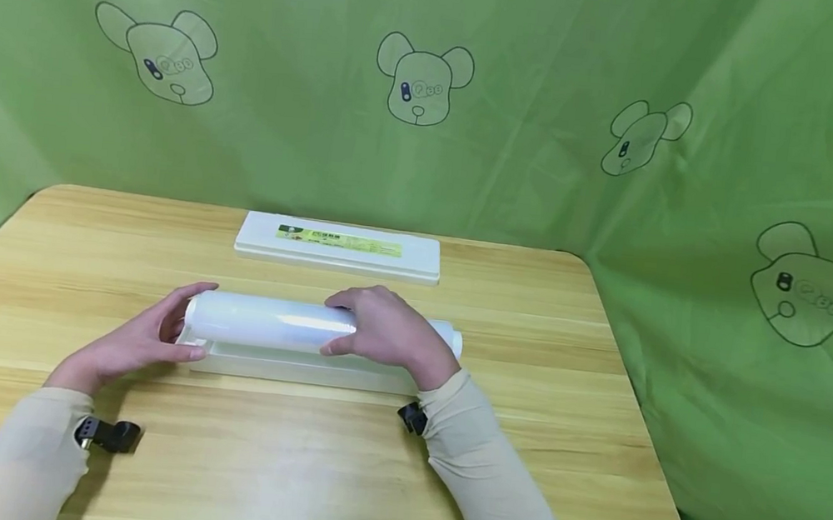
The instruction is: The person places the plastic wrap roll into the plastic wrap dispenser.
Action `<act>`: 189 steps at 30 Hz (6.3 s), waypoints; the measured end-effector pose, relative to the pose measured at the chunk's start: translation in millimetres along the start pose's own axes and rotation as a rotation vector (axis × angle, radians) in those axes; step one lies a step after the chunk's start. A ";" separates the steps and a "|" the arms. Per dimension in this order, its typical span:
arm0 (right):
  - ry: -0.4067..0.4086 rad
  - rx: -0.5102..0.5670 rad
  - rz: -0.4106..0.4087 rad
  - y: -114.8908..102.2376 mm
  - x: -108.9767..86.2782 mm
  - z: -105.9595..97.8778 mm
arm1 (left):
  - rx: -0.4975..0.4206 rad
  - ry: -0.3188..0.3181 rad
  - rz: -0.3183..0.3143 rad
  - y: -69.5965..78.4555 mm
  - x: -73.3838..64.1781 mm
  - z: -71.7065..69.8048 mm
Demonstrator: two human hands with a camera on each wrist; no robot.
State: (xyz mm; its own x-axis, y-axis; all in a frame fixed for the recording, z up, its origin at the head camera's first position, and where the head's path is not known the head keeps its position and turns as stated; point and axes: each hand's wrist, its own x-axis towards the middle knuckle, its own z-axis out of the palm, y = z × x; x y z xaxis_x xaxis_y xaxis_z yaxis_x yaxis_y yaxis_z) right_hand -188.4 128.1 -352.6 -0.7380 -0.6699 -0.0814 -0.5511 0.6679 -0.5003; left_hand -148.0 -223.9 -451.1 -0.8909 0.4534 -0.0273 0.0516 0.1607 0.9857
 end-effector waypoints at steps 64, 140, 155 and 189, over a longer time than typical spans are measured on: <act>0.019 0.014 0.025 18.7 5.6 35.0 | 0.072 0.013 -0.021 -0.5 -0.1 -0.7; 0.278 0.340 0.048 44.6 -36.7 -47.4 | 0.085 -0.009 -0.047 6.6 -1.4 -2.3; 0.326 0.328 0.109 110.9 -24.5 -33.3 | 0.094 -0.002 -0.050 7.4 1.0 -0.8; 0.131 0.345 0.304 173.3 14.5 -31.3 | 0.047 -0.011 -0.033 0.2 0.7 -2.1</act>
State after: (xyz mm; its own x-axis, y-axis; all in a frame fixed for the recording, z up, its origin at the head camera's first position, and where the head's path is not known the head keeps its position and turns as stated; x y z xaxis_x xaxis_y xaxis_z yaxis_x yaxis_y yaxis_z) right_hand -306.8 244.3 -413.5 -0.9007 -0.3997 -0.1705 -0.1574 0.6658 -0.7294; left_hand -149.5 -225.4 -450.6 -0.8875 0.4567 -0.0617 0.0438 0.2168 0.9752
